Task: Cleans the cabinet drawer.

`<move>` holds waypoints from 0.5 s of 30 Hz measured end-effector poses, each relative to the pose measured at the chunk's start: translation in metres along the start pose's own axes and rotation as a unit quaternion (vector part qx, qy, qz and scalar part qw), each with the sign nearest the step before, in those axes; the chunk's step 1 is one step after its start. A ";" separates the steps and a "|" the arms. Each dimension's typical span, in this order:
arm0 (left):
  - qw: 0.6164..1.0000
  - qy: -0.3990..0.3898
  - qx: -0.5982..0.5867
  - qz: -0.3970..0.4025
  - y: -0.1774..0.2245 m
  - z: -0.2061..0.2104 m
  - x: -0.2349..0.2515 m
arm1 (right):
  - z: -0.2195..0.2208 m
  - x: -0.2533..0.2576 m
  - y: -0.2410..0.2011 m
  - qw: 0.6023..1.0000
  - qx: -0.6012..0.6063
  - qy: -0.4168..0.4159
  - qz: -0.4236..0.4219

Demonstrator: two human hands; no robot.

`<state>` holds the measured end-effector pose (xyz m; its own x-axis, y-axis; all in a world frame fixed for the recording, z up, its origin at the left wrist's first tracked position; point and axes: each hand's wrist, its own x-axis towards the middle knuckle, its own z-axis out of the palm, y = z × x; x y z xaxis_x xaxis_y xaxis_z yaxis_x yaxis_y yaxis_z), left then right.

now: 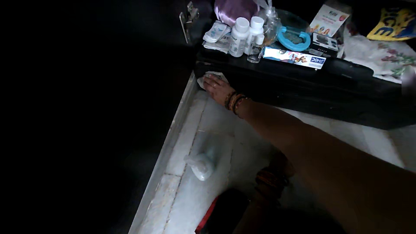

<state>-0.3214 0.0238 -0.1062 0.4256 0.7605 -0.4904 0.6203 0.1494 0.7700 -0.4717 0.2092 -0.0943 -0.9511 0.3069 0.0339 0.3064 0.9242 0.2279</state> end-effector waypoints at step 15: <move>0.995 -0.003 -0.098 0.029 0.006 0.009 0.002 | -0.003 -0.365 0.127 0.979 -0.066 -0.161 0.102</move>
<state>-0.3107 0.0208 -0.1059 0.4610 0.7680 -0.4445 0.4540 0.2262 0.8618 -0.0858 0.2135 -0.0747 -0.8022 0.5583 -0.2115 0.4615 0.8046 0.3736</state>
